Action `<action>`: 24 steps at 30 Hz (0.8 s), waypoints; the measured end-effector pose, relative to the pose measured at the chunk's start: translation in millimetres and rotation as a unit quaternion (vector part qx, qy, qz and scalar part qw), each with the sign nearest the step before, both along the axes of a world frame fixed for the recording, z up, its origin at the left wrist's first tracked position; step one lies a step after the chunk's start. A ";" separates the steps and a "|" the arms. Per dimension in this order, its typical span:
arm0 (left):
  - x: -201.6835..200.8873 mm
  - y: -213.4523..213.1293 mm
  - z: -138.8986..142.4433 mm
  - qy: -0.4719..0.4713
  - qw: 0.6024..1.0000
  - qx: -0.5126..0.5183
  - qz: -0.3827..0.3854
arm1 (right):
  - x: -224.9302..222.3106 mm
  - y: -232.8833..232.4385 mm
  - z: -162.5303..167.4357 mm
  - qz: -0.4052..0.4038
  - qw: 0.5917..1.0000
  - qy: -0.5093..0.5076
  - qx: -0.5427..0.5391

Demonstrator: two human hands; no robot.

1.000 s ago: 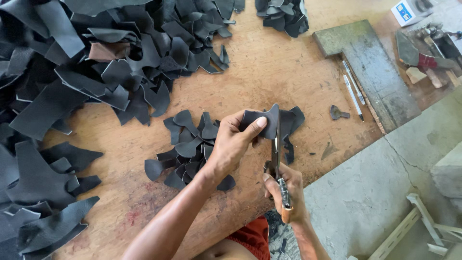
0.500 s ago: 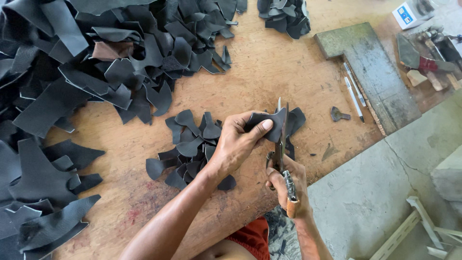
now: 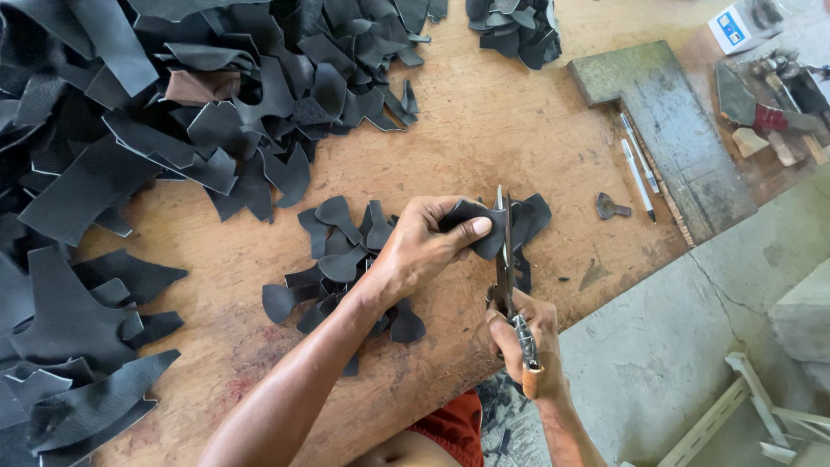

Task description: The person picks up dark leather pieces one at a time from a pile on a wooden workbench and trims their edges with scissors, placing trimmed pieces back on the table. The person repeats this trimming cycle continuously across the episode.

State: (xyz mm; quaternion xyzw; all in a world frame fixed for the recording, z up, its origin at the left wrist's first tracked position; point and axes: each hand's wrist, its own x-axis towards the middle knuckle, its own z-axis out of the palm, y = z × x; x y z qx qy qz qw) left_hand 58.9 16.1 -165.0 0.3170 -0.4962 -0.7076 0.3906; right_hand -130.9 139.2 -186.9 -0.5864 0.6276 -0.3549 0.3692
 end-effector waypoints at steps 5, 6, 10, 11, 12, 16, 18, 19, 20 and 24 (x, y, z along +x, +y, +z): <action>5.0 -4.4 -1.6 -0.021 0.999 0.004 -0.034 | -4.4 2.5 -10.9 0.005 1.000 0.018 -0.017; 5.5 -4.7 -2.3 -0.032 0.999 0.001 -0.039 | -4.5 3.0 -11.0 0.011 0.999 0.024 -0.020; 4.0 -4.1 -5.8 -0.038 0.998 0.012 -0.058 | 2.7 14.0 -5.6 -0.011 1.000 -0.012 0.013; 3.9 -4.3 -7.4 -0.041 0.997 0.012 -0.063 | 5.1 14.4 -4.4 -0.013 0.999 -0.027 0.025; 2.5 -4.1 -8.2 -0.044 0.997 0.011 -0.067 | 6.2 14.7 -2.2 -0.014 0.998 -0.042 0.037; -9.5 2.3 -11.5 -0.023 0.995 -0.013 -0.098 | 0.9 18.9 7.9 -0.014 0.998 -0.045 0.033; -17.5 5.4 -13.4 -0.036 0.993 -0.014 -0.111 | -5.0 22.1 9.2 -0.002 1.000 -0.030 0.007; -21.5 5.6 -14.4 -0.026 0.993 -0.006 -0.116 | -6.8 23.4 7.1 -0.024 0.999 -0.039 0.025; -25.7 5.8 -15.6 -0.016 0.992 0.003 -0.122 | -7.8 25.7 3.6 -0.046 0.997 -0.049 0.043; -39.7 7.5 -19.2 -0.034 0.993 0.053 -0.102 | -14.9 35.6 -11.8 -0.115 0.987 -0.063 0.094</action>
